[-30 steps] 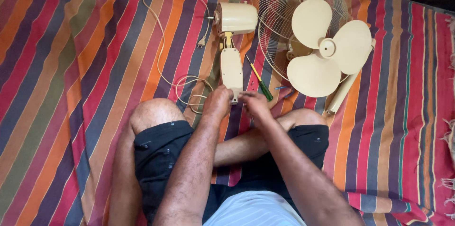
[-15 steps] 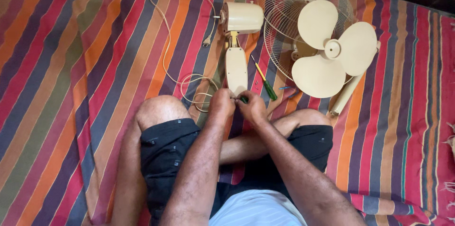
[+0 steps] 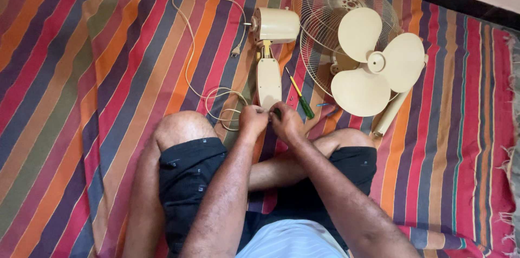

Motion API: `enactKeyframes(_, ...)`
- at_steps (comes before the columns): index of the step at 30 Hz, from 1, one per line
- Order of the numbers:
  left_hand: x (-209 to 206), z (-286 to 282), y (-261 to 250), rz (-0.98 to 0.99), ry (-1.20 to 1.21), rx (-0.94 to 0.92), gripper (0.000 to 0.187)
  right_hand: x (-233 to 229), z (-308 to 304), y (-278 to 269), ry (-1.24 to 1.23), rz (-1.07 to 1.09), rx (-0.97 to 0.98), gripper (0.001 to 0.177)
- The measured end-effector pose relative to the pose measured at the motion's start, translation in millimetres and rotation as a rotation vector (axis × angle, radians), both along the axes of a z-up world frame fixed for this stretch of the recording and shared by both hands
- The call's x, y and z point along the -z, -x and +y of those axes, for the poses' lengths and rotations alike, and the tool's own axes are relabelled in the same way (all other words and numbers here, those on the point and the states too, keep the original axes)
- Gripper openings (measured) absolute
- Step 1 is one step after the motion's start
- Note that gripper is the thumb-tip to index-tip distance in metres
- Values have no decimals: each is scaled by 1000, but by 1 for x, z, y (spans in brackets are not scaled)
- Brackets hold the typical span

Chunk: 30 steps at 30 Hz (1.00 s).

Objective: The person sits on a striped mat and uses a screwdriver to remove screws from the base of a disassembled electric fan. The fan blades and cage are already detached and placed nearby. The person repeatedly unscrews fasteners from the fan base throughout the clip.

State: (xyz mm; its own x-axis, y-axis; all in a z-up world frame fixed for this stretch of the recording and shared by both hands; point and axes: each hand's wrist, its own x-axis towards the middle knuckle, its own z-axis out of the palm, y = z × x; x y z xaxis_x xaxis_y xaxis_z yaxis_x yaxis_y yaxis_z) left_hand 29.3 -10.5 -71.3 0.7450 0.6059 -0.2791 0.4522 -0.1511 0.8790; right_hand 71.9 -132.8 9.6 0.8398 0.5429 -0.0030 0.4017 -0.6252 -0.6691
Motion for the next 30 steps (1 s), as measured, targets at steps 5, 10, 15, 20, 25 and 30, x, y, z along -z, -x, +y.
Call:
enactKeyframes(5,-13,-7,-5,-114,189,51,21,-2,-15,-16,-22,-29,-39,21)
enactKeyframes(10,-19,-11,-20,-296,-4,209,22,0,-34,-53,38,-43,10,23)
enactKeyframes(15,-21,-4,-25,-244,-24,266,23,21,-47,-83,238,-150,-80,21)
enactKeyframes(20,-29,-3,-24,-241,-25,197,22,39,-41,-87,413,-87,-75,24)
enactKeyframes(25,-29,1,-26,-230,9,177,18,50,-32,-85,502,-73,-52,25)
enactKeyframes(30,-32,7,-28,-195,11,145,16,46,-42,-91,198,-55,-85,31)
